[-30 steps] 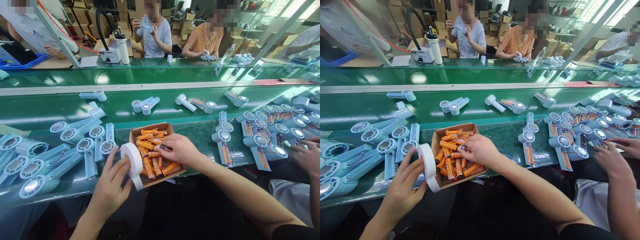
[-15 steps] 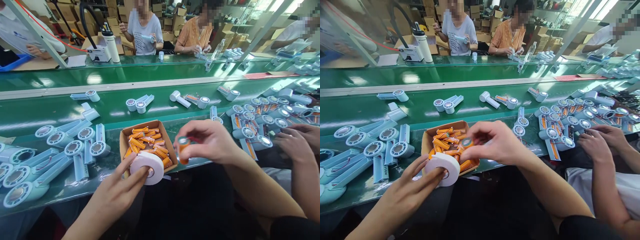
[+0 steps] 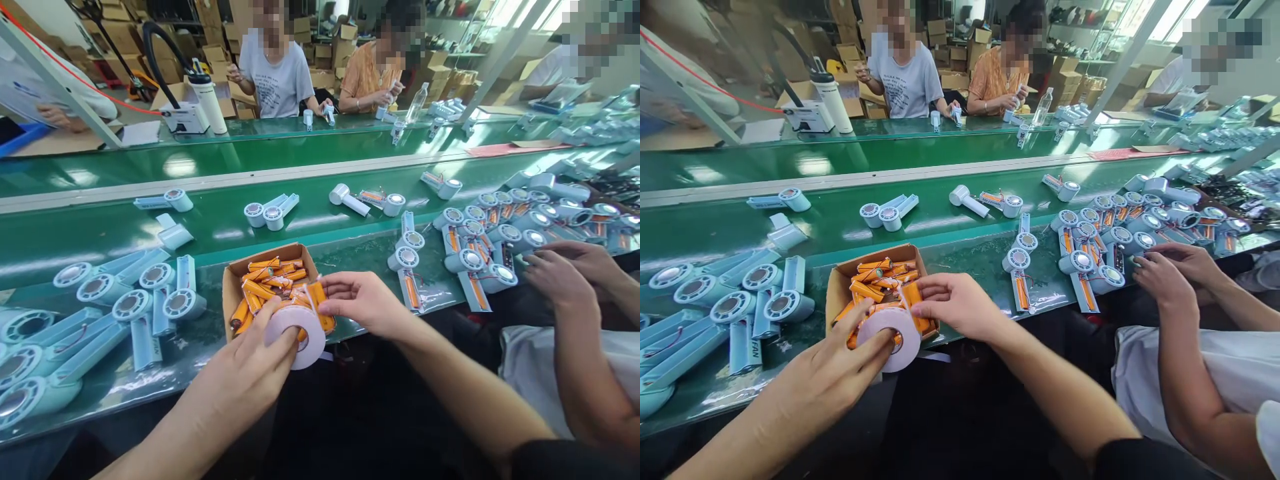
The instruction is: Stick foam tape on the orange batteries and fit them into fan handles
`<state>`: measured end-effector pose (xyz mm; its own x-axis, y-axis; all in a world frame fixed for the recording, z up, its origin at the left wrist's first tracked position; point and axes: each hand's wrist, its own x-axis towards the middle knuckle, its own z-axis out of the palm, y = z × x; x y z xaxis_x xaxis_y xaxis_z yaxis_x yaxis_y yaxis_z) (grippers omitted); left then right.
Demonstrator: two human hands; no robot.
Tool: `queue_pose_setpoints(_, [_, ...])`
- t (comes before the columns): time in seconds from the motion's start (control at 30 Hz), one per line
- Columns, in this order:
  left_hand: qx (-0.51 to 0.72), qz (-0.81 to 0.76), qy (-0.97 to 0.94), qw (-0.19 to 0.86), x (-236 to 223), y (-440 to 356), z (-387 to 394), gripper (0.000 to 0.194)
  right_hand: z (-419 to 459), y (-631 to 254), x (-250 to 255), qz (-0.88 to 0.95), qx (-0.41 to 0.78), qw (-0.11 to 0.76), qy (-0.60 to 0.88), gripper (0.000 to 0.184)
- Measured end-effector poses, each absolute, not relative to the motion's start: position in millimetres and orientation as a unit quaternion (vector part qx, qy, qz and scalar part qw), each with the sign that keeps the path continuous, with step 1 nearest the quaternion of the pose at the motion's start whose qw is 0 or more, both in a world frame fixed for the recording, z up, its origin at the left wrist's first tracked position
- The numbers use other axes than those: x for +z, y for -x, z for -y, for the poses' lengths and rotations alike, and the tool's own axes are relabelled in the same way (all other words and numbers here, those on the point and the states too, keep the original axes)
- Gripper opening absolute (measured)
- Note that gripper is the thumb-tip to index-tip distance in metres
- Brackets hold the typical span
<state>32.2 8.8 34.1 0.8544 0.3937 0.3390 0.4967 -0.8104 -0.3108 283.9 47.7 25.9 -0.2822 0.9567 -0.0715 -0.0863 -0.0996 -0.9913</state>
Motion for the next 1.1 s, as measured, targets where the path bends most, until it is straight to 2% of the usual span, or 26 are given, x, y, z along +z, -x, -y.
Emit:
queue_pose_setpoints(0.07, [-0.135,0.255,0.935,0.207,33,-35,-8,0.043,-31,-271,1,0.365,0.591,0.581,0.424,0.042])
queue_pose_setpoints(0.13, [-0.13,0.252,0.936,0.21,34,-35,-9,0.043,-13,-255,-15,0.26,0.556,0.675,0.409,0.043])
queue_pose_setpoints(0.2, [-0.132,0.245,0.939,0.204,34,-35,-10,0.042,-1,-244,-21,0.223,0.548,0.702,0.396,0.047])
queue_pose_setpoints(0.37, [-0.167,0.225,0.951,0.135,18,-48,9,0.038,-18,-278,9,0.31,0.561,0.663,0.387,0.053])
queue_pose_setpoints(0.47, [-0.182,0.202,0.959,0.084,7,-46,20,0.029,-42,-329,34,0.328,0.41,0.766,0.372,0.037])
queue_pose_setpoints(0.53, [-0.16,0.231,0.956,0.082,10,-28,9,0.032,-46,-356,40,0.315,0.327,0.811,0.369,0.033])
queue_pose_setpoints(0.6, [-0.123,0.278,0.952,0.045,25,-1,-21,0.038,-38,-369,34,0.317,0.339,0.796,0.389,0.043])
queue_pose_setpoints(0.7, [-0.042,0.327,0.936,-0.123,55,19,-91,0.02,-18,-369,13,0.318,0.404,0.745,0.426,0.053])
queue_pose_setpoints(0.73, [-0.016,0.349,0.922,-0.169,63,14,-118,0.021,-13,-366,7,0.313,0.415,0.736,0.433,0.053])
queue_pose_setpoints(0.77, [0.001,0.384,0.904,-0.187,67,2,-145,0.031,-10,-363,3,0.309,0.424,0.731,0.437,0.052])
queue_pose_setpoints(0.8, [0.002,0.432,0.885,-0.173,69,-16,-172,0.041,-8,-359,0,0.307,0.43,0.727,0.438,0.052])
queue_pose_setpoints(0.83, [-0.015,0.481,0.869,-0.116,67,-37,-197,0.045,-8,-356,-1,0.309,0.436,0.723,0.438,0.052])
queue_pose_setpoints(0.9, [0.028,0.529,0.848,0.023,56,-81,-241,0.054,-10,-352,-2,0.322,0.445,0.715,0.433,0.051])
queue_pose_setpoints(0.97, [0.056,0.536,0.84,0.066,42,-115,-273,0.061,-12,-352,-2,0.339,0.443,0.711,0.429,0.051])
queue_pose_setpoints(1.1, [0.093,0.479,0.87,0.073,20,-132,-299,0.039,-6,-378,4,0.39,0.392,0.696,0.458,0.046])
